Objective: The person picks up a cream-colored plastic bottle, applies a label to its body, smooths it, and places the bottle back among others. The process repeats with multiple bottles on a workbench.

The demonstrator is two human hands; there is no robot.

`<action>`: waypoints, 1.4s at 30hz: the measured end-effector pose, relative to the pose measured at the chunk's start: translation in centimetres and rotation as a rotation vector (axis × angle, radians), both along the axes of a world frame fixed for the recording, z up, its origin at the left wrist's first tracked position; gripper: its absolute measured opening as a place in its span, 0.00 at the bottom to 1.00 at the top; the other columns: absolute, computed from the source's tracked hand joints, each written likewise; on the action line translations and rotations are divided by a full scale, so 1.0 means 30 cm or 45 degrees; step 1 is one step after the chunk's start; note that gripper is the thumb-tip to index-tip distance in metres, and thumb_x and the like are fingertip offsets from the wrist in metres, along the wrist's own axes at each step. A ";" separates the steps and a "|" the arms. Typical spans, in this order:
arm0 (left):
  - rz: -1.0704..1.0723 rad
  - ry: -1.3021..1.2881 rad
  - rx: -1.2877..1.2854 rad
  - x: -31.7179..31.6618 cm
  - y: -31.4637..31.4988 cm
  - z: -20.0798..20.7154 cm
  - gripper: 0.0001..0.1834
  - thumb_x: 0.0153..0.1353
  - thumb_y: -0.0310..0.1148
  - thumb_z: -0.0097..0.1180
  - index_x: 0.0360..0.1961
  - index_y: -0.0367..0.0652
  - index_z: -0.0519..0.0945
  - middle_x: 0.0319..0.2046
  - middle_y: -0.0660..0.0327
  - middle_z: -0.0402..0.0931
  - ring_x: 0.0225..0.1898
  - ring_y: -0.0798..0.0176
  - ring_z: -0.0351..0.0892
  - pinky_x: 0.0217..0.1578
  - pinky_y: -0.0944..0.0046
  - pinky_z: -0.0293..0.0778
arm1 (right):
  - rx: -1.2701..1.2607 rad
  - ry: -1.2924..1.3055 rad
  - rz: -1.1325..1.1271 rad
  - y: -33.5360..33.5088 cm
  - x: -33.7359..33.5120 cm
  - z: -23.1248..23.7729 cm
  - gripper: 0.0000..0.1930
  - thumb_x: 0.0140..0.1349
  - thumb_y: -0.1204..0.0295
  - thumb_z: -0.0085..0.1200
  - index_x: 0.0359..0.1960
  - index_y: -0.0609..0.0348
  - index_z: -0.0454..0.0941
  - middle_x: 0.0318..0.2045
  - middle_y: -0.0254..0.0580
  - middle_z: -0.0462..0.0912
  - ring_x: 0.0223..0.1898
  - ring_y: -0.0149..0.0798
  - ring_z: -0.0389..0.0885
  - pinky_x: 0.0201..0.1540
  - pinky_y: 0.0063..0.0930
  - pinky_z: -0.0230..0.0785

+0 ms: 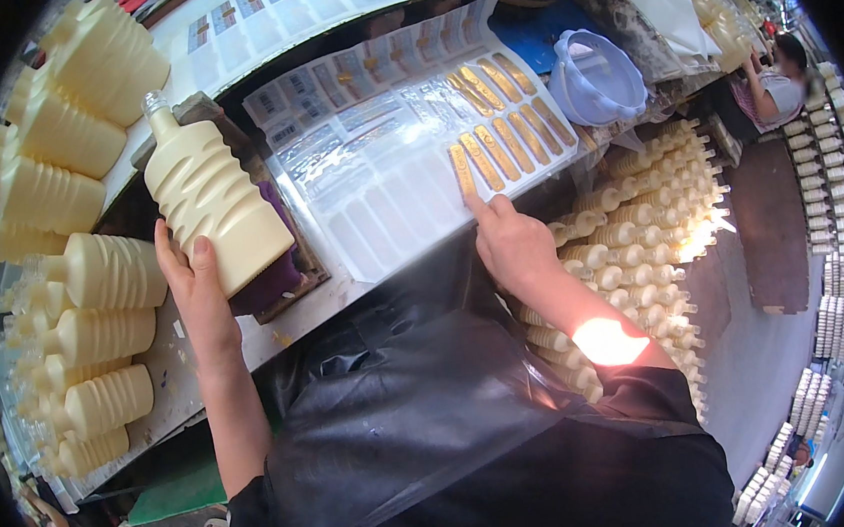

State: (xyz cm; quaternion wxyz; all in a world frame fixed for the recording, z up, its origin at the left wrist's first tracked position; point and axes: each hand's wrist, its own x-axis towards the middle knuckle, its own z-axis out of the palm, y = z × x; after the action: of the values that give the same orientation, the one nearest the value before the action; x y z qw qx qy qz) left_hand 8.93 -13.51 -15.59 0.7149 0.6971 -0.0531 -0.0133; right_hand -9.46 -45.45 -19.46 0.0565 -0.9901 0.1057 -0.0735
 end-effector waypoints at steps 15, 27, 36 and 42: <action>-0.064 -1.061 0.830 -0.125 -0.143 0.096 0.21 0.49 0.35 0.73 0.46 0.46 0.84 0.49 0.53 0.77 0.51 0.48 0.76 0.54 0.50 0.68 | 1.793 0.343 -0.415 0.043 0.170 0.176 0.12 0.70 0.71 0.57 0.45 0.70 0.86 0.27 0.32 0.80 0.18 0.28 0.80 0.19 0.23 0.69; 0.153 -0.893 0.654 0.021 -0.166 0.195 0.11 0.57 0.21 0.67 0.42 0.42 0.87 0.35 0.61 0.83 0.38 0.62 0.81 0.41 0.62 0.76 | 1.471 -0.179 0.434 0.302 0.500 0.387 0.19 0.63 0.74 0.61 0.56 0.64 0.83 0.39 0.36 0.81 0.32 0.27 0.75 0.39 0.21 0.71; 0.319 -0.151 -0.237 0.151 -0.114 0.201 0.15 0.67 0.22 0.62 0.55 0.34 0.80 0.40 0.64 0.83 0.39 0.75 0.78 0.43 0.72 0.76 | 2.024 0.070 0.260 0.377 0.734 0.310 0.08 0.71 0.68 0.60 0.38 0.61 0.86 0.24 0.25 0.80 0.23 0.16 0.71 0.27 0.13 0.63; 0.437 -0.081 -0.109 0.218 -0.081 0.156 0.19 0.65 0.23 0.63 0.57 0.35 0.76 0.39 0.66 0.79 0.36 0.77 0.71 0.40 0.74 0.72 | 1.963 -0.005 0.341 0.402 0.847 0.253 0.09 0.68 0.67 0.64 0.38 0.59 0.83 0.30 0.24 0.81 0.30 0.16 0.72 0.32 0.13 0.65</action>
State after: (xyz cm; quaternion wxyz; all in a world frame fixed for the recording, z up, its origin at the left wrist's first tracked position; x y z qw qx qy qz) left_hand 15.46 -15.94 -10.92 0.7336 0.6650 0.0437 0.1332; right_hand 15.94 -33.41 -11.87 0.7367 -0.6757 0.0066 0.0264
